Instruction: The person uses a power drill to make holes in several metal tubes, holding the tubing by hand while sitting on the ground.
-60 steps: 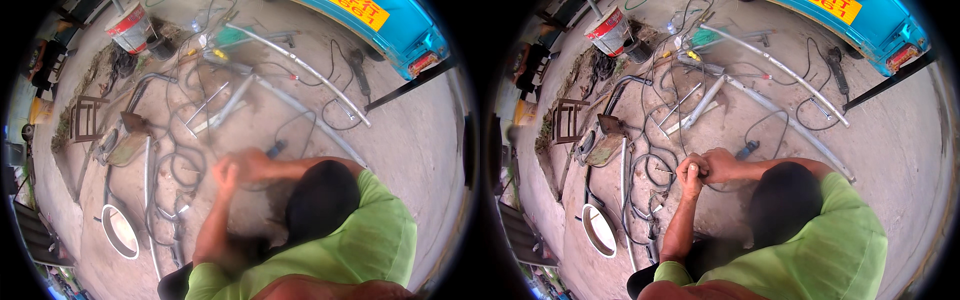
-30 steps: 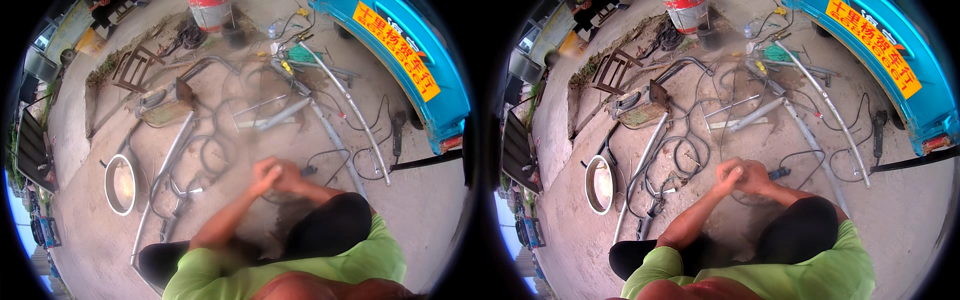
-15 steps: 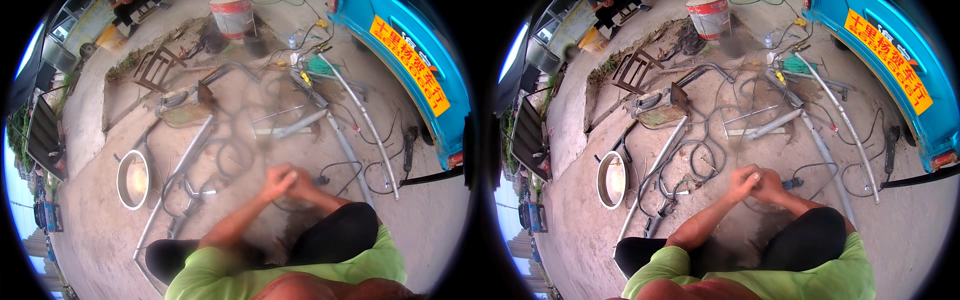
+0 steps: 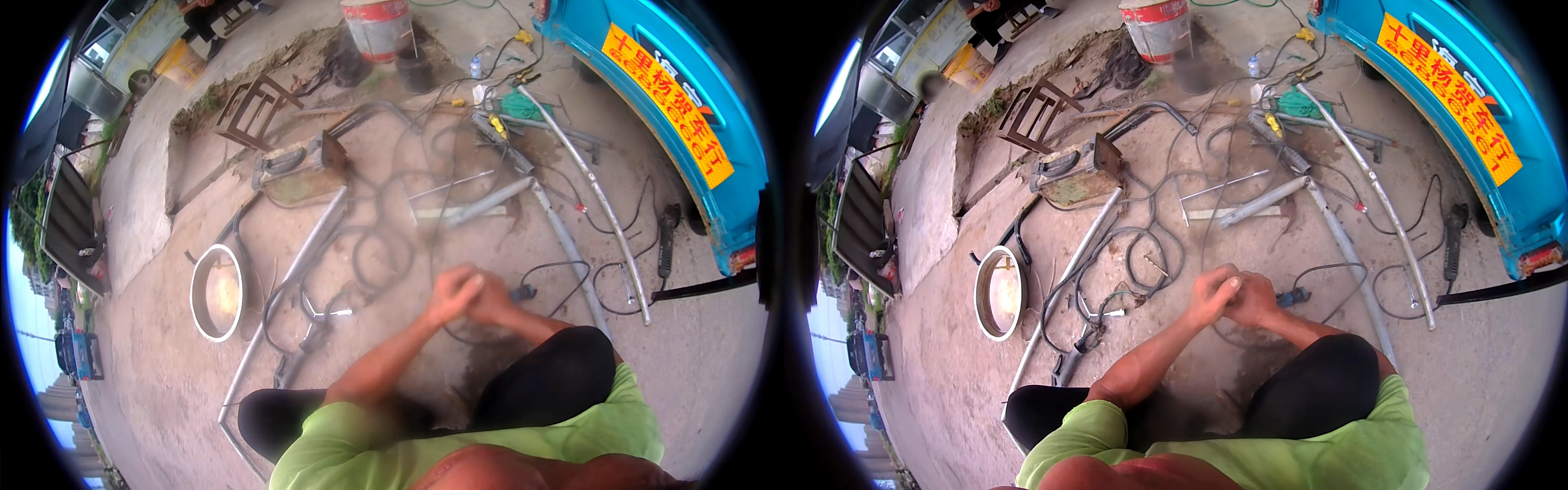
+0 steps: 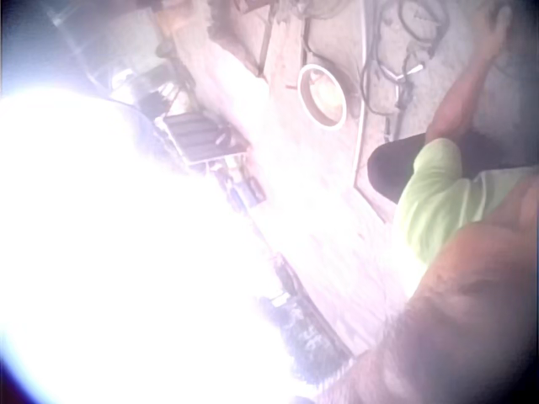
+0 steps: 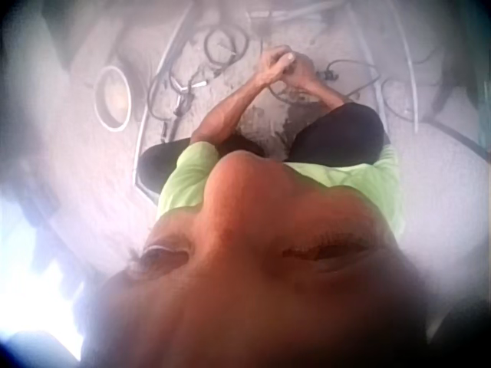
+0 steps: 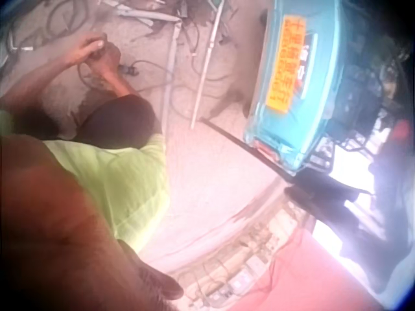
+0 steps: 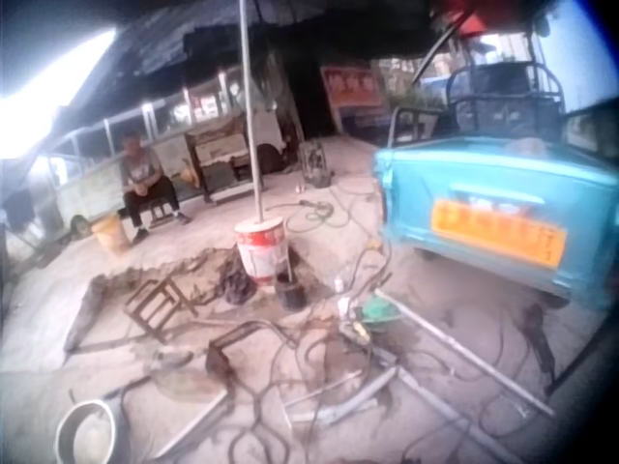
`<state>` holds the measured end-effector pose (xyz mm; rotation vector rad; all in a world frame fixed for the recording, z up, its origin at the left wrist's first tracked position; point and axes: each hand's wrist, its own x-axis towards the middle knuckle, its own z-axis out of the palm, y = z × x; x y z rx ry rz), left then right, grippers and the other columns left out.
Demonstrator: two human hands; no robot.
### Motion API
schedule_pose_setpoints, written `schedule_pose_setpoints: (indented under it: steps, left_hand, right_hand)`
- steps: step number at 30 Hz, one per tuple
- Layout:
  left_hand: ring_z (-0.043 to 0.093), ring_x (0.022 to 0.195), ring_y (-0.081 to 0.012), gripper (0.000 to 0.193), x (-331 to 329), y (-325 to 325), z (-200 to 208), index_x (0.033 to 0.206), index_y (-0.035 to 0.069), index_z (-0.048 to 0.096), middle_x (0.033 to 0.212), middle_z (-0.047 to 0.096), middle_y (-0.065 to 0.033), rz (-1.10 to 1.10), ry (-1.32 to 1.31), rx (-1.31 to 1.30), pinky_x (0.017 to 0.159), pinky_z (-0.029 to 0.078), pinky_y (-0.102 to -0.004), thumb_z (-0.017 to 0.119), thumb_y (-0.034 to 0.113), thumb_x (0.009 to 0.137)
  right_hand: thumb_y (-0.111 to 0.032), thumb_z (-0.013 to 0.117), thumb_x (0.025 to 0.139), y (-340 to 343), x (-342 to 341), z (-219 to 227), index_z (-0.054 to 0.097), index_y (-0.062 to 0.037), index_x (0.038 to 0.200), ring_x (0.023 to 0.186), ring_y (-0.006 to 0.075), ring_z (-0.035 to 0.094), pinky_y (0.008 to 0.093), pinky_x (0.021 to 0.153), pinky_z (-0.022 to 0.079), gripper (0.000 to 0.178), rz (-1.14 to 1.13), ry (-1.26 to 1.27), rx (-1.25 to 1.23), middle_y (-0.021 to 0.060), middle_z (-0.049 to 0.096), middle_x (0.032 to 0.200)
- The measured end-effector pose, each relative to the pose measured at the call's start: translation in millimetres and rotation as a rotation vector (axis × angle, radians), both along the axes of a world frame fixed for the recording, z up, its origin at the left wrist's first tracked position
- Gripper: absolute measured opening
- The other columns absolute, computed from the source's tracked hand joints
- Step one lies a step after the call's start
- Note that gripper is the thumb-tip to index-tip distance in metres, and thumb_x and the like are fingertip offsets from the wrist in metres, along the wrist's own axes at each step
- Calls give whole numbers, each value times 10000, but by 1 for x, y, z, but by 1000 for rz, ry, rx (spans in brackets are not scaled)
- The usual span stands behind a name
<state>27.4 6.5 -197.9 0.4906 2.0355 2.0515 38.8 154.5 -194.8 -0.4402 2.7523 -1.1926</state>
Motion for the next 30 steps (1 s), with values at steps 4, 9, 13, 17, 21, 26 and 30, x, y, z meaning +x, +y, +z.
schedule_pose_setpoints:
  steps: [4, 9, 13, 17, 21, 26, 30]
  left_hand:
    - [535, 715, -81, 294, 1, 0, -3, 889, 9, 657, 789, 599, -8, -7, -12, 16, 646, 436, -255, 616, 277, 1002]
    - [538, 742, -77, 262, 3, -5, -24, 866, 18, 640, 791, 598, 1, -11, -69, 44, 660, 438, -252, 628, 243, 1001]
    - [529, 738, -75, 261, -1, 1, -2, 855, 20, 628, 786, 588, 8, 6, -17, 20, 659, 436, -256, 634, 236, 1000]
    - [519, 717, -72, 268, 0, 0, -13, 852, 17, 627, 777, 586, 9, 24, -19, 13, 647, 423, -254, 635, 241, 999]
    - [530, 715, -75, 285, 6, 1, -11, 854, 11, 634, 763, 589, 1, 58, -25, 50, 655, 433, -250, 630, 255, 1002]
    - [580, 740, -92, 313, 17, 13, 1, 876, -5, 664, 763, 629, -22, 248, -89, -6, 682, 476, -259, 624, 276, 1008]
    - [623, 771, -129, 347, 12, 33, 16, 887, -30, 694, 810, 686, -68, 547, -211, -78, 701, 502, -278, 645, 296, 996]
  right_hand:
    - [-404, 781, 718, 0, 0, -1, 689, -98, 864, 852, 370, 680, 494, 718, 538, 351, 4, -16, 24, 135, 713, 858]
    - [-403, 775, 723, -2, 1, -2, 688, -99, 867, 882, 369, 685, 492, 732, 540, 347, 20, -58, -18, 139, 722, 879]
    - [-374, 769, 735, -2, -3, 4, 697, -114, 910, 908, 355, 696, 483, 749, 547, 321, 7, -32, 30, 125, 731, 907]
    - [-372, 778, 732, -2, -1, 0, 703, -121, 901, 883, 345, 693, 480, 739, 544, 311, 47, 27, 17, 106, 728, 885]
    - [-376, 771, 738, 0, 2, -5, 700, -122, 871, 848, 359, 679, 477, 731, 537, 296, 42, 21, 45, 102, 723, 876]
    - [-346, 730, 770, -3, 1, 11, 695, -120, 904, 865, 362, 681, 478, 747, 537, 265, 34, -19, -39, 109, 723, 902]
    - [-321, 718, 771, 2, -2, -12, 684, -143, 944, 870, 357, 686, 468, 733, 541, 251, 23, 51, 28, 98, 728, 917]
